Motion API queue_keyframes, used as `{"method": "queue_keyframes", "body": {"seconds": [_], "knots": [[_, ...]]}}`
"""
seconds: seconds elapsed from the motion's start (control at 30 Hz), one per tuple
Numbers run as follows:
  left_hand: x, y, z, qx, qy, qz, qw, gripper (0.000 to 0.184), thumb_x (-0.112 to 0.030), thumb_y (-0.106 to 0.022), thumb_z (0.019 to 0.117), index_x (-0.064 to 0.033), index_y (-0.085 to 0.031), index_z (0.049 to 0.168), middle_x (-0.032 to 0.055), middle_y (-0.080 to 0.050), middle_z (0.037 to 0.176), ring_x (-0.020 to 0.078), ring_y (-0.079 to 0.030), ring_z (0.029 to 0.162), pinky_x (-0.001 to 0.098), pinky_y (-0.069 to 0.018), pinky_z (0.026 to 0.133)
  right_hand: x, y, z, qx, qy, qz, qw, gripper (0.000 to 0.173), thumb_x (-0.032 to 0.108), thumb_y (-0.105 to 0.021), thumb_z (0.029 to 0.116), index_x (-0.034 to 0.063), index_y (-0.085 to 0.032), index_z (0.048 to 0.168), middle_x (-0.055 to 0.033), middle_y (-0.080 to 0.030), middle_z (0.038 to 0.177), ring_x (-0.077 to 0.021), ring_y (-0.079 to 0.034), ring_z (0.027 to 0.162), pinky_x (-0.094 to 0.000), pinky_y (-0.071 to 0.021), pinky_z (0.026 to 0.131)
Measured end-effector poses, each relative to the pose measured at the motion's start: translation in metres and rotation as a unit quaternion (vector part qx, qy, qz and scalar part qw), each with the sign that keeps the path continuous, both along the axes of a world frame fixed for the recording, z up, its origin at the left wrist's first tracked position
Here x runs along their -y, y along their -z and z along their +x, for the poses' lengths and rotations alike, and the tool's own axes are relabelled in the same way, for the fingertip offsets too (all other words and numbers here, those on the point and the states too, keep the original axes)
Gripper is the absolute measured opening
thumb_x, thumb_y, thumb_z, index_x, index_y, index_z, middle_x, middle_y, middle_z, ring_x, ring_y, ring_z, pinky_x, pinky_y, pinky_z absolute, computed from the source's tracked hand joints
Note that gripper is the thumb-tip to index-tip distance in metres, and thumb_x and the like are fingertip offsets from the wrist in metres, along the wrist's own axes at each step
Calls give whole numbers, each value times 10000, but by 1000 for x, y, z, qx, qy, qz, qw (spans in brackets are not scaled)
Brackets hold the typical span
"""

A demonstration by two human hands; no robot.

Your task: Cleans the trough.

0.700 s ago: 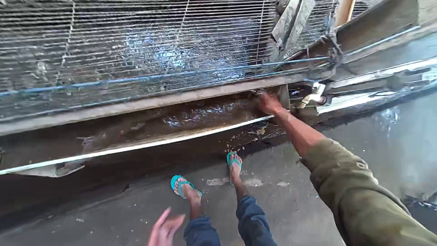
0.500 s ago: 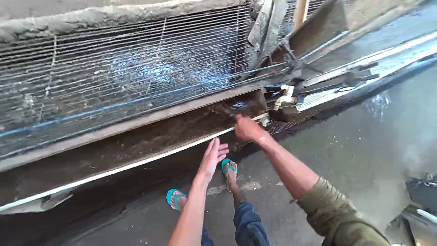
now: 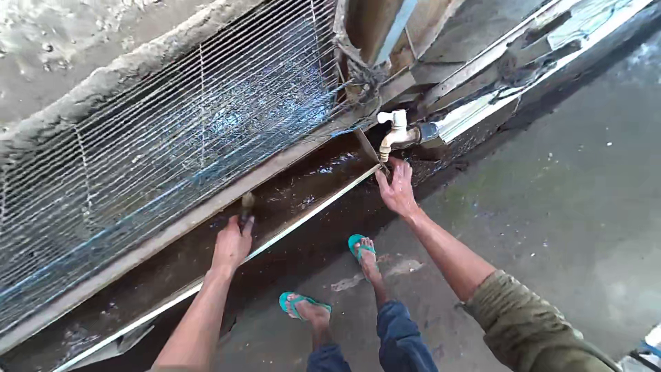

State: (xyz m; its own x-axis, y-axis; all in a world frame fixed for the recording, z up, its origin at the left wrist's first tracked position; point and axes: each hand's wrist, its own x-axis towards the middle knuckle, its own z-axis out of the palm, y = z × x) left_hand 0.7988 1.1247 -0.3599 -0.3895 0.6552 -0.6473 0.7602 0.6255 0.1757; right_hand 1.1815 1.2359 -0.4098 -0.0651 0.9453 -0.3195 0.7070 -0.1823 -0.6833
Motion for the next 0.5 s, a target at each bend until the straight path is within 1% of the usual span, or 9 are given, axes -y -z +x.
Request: {"method": "queue_keyframes", "body": {"seconds": [0.03,0.07,0.1,0.13,0.17,0.2,0.27,0.37,0.5], "knots": [[-14,6,5,-5,-14,14,1000,534,-362,-475,1095,80,-500,1395,364,-638,1166,515,-621,1153,651,-457,1005,-11,4,-5,-24,11,-16,1000,610,363,-504,1048,-44,-446,1498,-295,-445,1517,-439,-405,1434,-547,-342,1190],[-29,12,14,-11,-13,27,1000,510,-352,-491,1090,76,-520,1366,357,-648,1136,510,-632,1136,646,-466,993,-21,7,-13,-51,16,-30,998,581,373,-453,1080,-4,-448,1522,-256,-453,1543,-406,-415,1449,-548,-343,1197],[-41,18,26,-12,-13,34,999,485,-340,-505,1085,68,-542,1344,351,-655,1116,504,-642,1117,646,-475,981,-29,9,-21,-73,24,-40,996,547,395,-407,1099,52,-489,1517,-207,-518,1516,-368,-480,1417,-557,-384,1173],[-52,25,41,-6,-17,34,999,465,-333,-509,1083,51,-547,1342,342,-657,1109,495,-646,1106,647,-479,973,-32,12,-26,-86,41,-47,994,519,417,-385,1105,103,-545,1486,-178,-609,1425,-348,-576,1323,-586,-452,1096],[-63,31,58,2,-23,33,999,458,-341,-512,1081,35,-551,1341,331,-661,1097,487,-653,1087,648,-488,954,-33,15,-30,-87,58,-45,993,503,432,-383,1106,123,-602,1437,-175,-673,1320,-356,-643,1217,-620,-495,1009],[-75,36,73,10,-27,32,999,465,-357,-514,1079,28,-558,1336,325,-662,1098,487,-655,1080,655,-492,945,-34,17,-33,-77,67,-35,994,490,439,-389,1106,113,-654,1357,-179,-708,1215,-367,-678,1120,-634,-521,928],[-103,46,101,33,-15,14,999,516,-418,-500,1076,39,-598,1293,325,-659,1124,497,-641,1097,676,-483,949,-31,22,-35,-58,69,-5,996,441,396,-441,1100,66,-701,1236,-200,-725,1083,-389,-704,993,-632,-543,836],[-148,55,141,67,34,15,997,527,-444,-486,1075,43,-673,1153,314,-674,1090,491,-651,1078,690,-485,928,-31,30,-35,-49,62,34,996,346,298,-522,1076,39,-717,1195,-207,-737,1057,-397,-719,960,-629,-555,814],[-188,61,182,105,73,16,992,500,-412,-482,1075,49,-674,1101,283,-685,1068,443,-671,1060,646,-504,929,-31,33,-37,-46,73,46,995,334,291,-533,1070,47,-730,1184,-194,-749,1061,-396,-727,955,-629,-555,814]]}}
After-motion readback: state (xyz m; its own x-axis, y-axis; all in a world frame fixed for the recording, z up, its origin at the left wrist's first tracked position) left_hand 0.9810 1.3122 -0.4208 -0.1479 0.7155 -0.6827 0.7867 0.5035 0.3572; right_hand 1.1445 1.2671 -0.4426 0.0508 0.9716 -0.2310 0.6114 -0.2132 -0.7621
